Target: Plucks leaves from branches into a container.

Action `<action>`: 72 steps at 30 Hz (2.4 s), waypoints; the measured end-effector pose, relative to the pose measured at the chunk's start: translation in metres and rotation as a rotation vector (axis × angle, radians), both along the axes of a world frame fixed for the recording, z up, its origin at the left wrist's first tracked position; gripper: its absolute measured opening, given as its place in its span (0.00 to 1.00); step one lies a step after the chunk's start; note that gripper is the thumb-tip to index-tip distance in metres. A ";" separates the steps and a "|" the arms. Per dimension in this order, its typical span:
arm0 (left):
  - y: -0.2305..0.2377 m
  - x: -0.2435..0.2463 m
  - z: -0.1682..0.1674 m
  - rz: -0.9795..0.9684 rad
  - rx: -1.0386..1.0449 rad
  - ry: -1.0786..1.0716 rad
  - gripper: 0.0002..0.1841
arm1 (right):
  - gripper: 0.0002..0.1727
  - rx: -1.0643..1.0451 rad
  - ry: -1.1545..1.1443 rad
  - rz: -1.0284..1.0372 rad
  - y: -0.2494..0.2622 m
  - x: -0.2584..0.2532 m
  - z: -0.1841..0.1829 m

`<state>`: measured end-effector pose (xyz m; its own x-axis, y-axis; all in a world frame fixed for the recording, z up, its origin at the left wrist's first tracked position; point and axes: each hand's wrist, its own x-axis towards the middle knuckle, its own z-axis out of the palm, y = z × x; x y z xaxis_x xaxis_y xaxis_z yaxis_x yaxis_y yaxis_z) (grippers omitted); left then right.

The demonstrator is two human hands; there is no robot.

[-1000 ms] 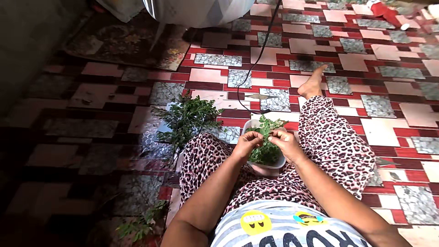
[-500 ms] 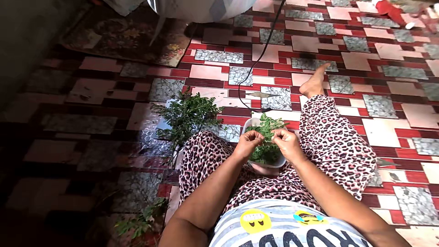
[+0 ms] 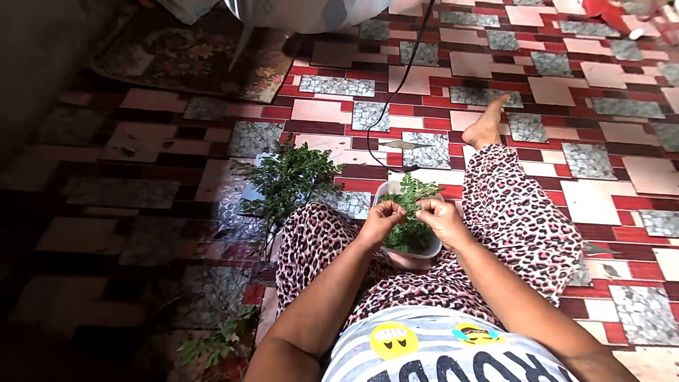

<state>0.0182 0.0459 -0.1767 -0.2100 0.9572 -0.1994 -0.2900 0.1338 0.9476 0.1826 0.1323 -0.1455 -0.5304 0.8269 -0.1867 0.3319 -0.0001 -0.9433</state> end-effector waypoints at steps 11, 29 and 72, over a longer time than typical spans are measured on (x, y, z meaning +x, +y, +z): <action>0.000 0.001 -0.003 -0.093 0.068 0.111 0.02 | 0.05 0.060 -0.027 0.110 0.006 0.000 0.007; -0.002 0.000 -0.001 -0.126 0.057 0.168 0.02 | 0.03 -0.036 -0.043 0.067 0.010 0.001 0.004; -0.003 -0.009 -0.001 -0.068 0.082 -0.048 0.03 | 0.06 -0.197 -0.041 0.130 -0.005 -0.005 0.015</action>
<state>0.0093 0.0431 -0.1780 -0.1361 0.9823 -0.1284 -0.3286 0.0775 0.9413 0.1778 0.1269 -0.1308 -0.6184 0.6977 -0.3617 0.3794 -0.1380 -0.9149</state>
